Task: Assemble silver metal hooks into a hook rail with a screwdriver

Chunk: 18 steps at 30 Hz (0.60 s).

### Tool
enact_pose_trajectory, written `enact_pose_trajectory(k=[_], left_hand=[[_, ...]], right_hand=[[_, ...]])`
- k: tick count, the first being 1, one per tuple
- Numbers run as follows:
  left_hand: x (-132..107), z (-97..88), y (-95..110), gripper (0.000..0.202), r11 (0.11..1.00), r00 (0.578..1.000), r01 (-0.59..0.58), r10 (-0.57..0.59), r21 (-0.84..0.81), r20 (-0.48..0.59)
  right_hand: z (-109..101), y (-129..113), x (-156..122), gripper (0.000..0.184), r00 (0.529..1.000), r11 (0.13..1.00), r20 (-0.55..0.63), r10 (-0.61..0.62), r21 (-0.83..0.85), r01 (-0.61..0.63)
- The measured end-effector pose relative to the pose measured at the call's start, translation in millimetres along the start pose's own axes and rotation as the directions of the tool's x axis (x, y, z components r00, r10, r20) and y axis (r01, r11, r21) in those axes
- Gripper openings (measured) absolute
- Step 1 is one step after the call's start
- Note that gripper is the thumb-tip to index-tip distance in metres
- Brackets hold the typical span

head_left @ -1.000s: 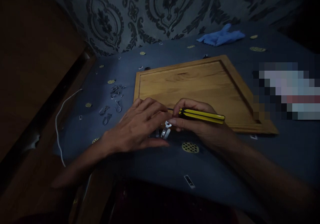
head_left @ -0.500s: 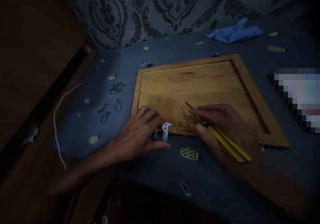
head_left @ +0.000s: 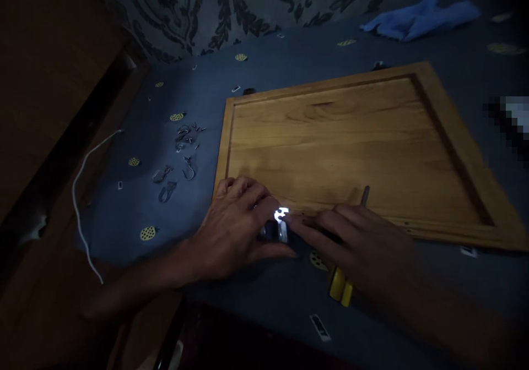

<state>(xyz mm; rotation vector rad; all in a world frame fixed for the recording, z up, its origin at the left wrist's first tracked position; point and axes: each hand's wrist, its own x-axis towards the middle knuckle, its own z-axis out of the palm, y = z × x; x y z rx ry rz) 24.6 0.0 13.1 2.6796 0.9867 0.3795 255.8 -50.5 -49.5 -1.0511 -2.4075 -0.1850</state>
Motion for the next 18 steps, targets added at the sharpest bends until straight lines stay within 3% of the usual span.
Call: enact_pose_trajectory(k=[9,14,18], left_hand=[[1.5,4.1,3.2,0.058,0.998,1.0,-0.014,0.015,0.061,-0.009],[1.8,-3.8,-0.3,0.06,1.0,0.999,0.012,-0.012,0.001,0.036],[1.6,-10.7,-3.9,0.06,0.999,0.999,0.046,-0.046,0.002,0.003]], right_hand=[[-0.5,-4.0,2.6,0.042,0.999,0.999,-0.001,0.04,0.02,-0.04],[-0.9,-4.8,2.2,0.039,0.998,0.999,0.037,0.041,0.035,-0.042],[-0.1,-5.1,2.3,0.038,0.999,0.999,0.017,0.044,0.01,-0.045]])
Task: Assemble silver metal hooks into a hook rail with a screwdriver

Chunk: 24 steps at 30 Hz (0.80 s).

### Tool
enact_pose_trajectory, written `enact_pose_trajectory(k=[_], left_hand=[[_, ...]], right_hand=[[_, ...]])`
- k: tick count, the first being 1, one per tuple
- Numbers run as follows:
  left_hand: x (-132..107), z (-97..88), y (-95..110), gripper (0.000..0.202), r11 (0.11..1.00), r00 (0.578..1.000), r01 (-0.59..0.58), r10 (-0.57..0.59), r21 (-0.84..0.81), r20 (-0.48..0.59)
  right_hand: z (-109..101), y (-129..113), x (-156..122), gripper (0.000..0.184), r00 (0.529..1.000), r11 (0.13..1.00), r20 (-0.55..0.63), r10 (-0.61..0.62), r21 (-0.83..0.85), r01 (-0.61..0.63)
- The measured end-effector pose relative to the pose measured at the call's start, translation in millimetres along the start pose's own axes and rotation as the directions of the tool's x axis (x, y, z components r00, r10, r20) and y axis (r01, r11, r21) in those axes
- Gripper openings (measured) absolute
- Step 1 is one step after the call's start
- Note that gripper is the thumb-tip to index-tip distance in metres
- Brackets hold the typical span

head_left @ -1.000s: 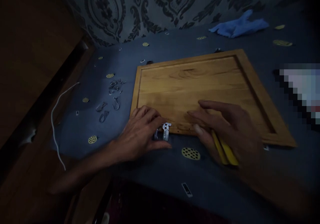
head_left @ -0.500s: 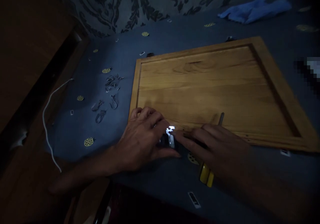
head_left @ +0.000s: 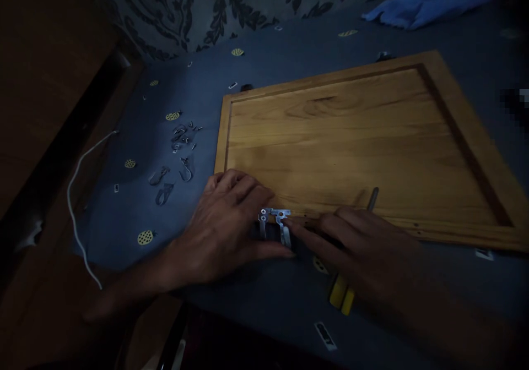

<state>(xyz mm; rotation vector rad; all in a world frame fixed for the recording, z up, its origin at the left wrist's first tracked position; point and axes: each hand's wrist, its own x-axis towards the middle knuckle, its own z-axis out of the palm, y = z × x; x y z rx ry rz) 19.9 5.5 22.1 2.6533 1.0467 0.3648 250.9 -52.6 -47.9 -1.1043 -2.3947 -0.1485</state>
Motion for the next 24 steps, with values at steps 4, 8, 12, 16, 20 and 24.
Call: enact_pose_trajectory(k=[4,8,12,16,20,24], left_hand=[[0.0,0.9,2.1,0.058,0.998,0.999,-0.05,0.05,0.031,0.003],[0.2,4.1,5.4,0.055,0.996,0.996,-0.072,0.068,0.06,0.055],[0.8,4.9,7.0,0.049,0.997,0.995,-0.065,0.062,0.038,0.084],[0.6,5.0,8.0,0.046,0.998,0.994,-0.062,0.061,0.009,0.092],[-0.3,5.9,7.7,0.044,0.998,0.994,-0.05,0.052,-0.026,0.095],[-0.4,7.1,6.9,0.041,0.997,0.994,-0.038,0.045,-0.069,0.099]], right_hand=[[-0.4,0.3,-0.1,0.04,1.0,1.0,0.024,-0.004,-0.031,0.004],[-1.6,0.0,-0.9,0.04,0.999,0.999,0.039,-0.008,-0.032,0.009],[-1.8,-1.4,-1.0,0.039,1.0,1.0,0.024,0.011,-0.017,-0.01],[-2.1,-2.3,-0.8,0.037,1.0,1.0,0.002,0.008,-0.016,-0.008],[-1.5,-2.1,-0.1,0.036,1.0,0.999,-0.011,0.01,-0.031,-0.01],[-0.9,-1.8,1.2,0.036,1.0,0.999,-0.022,-0.002,-0.036,0.001]])
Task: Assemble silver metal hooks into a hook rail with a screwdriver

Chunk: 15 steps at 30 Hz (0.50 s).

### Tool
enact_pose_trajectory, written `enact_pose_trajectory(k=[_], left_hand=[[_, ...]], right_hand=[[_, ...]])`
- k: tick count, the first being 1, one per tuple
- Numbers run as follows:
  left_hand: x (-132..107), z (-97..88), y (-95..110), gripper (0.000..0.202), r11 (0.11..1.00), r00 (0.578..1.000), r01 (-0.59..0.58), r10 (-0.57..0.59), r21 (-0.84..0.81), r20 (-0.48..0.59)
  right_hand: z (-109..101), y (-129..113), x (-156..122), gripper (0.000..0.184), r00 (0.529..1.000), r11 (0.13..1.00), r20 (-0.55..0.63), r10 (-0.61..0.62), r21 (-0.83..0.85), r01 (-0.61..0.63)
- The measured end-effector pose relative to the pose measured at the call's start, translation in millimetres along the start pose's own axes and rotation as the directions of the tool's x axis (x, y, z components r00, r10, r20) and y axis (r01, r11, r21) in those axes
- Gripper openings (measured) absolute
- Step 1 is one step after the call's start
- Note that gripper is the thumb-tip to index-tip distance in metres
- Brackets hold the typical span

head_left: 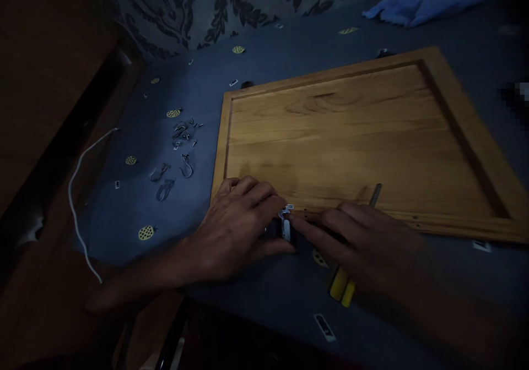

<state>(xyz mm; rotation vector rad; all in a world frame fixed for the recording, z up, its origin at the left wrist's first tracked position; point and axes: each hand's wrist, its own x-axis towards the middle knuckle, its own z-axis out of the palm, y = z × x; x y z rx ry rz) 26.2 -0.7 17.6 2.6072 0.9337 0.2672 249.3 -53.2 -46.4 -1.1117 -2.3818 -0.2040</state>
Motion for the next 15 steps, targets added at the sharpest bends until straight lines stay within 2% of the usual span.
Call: enact_pose_trajectory(k=[10,15], left_hand=[[1.0,-2.2,1.4,0.042,1.0,1.0,0.009,-0.009,0.001,0.02],[0.3,-6.8,-3.1,0.058,0.999,0.999,0.035,-0.035,0.02,-0.01]], right_hand=[[0.5,-0.1,-3.5,0.041,0.999,1.0,0.044,-0.003,0.001,0.003],[1.0,0.7,-4.4,0.04,0.999,1.0,0.046,-0.007,0.021,0.006]])
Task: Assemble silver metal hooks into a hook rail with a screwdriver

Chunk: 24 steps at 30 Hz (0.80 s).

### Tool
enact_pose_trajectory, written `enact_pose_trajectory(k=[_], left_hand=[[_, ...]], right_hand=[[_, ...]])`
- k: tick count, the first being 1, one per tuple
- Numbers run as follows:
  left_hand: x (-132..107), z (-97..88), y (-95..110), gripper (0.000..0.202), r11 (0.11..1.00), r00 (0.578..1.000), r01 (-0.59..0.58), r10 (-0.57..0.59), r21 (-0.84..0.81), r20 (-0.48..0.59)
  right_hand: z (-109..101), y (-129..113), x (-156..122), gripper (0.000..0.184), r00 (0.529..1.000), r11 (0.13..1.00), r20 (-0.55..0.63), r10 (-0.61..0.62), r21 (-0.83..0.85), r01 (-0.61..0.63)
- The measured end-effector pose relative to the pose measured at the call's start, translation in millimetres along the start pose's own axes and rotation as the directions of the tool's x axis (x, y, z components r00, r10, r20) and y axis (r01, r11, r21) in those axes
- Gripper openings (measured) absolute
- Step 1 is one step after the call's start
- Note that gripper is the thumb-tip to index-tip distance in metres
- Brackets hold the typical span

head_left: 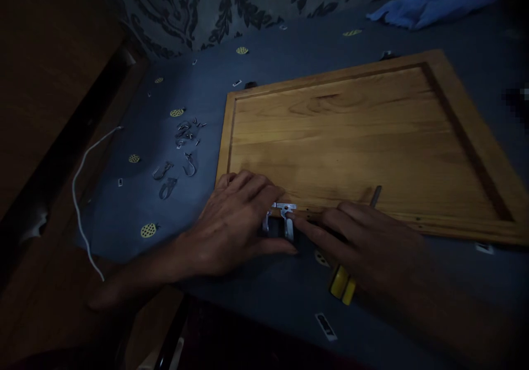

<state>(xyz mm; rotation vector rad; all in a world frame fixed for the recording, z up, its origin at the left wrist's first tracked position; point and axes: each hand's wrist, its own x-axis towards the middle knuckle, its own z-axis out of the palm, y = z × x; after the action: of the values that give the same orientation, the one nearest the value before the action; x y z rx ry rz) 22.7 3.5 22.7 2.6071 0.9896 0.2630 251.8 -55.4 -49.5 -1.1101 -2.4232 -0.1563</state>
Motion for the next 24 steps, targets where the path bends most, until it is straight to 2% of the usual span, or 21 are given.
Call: enact_pose_trajectory(k=[3,9,16,24], left_hand=[[-0.8,-1.4,-2.5,0.059,1.0,1.0,0.003,-0.003,0.016,-0.021],[-0.4,2.6,0.7,0.052,1.0,0.999,-0.021,0.02,0.019,0.046],[-1.0,6.9,3.1,0.045,0.999,0.999,-0.008,0.006,0.051,0.04],[-2.4,7.5,3.0,0.039,0.999,0.999,0.011,-0.012,0.038,0.044]], right_hand=[[-1.0,1.3,1.3,0.036,1.0,1.0,-0.01,-0.028,-0.004,0.028],[-1.4,3.1,1.1,0.034,0.999,0.999,-0.02,-0.044,-0.02,0.043],[0.1,1.5,-1.9,0.039,1.0,1.0,0.003,-0.019,0.014,0.019],[-2.7,1.4,-0.8,0.04,0.999,0.999,0.009,-0.04,-0.023,0.04]])
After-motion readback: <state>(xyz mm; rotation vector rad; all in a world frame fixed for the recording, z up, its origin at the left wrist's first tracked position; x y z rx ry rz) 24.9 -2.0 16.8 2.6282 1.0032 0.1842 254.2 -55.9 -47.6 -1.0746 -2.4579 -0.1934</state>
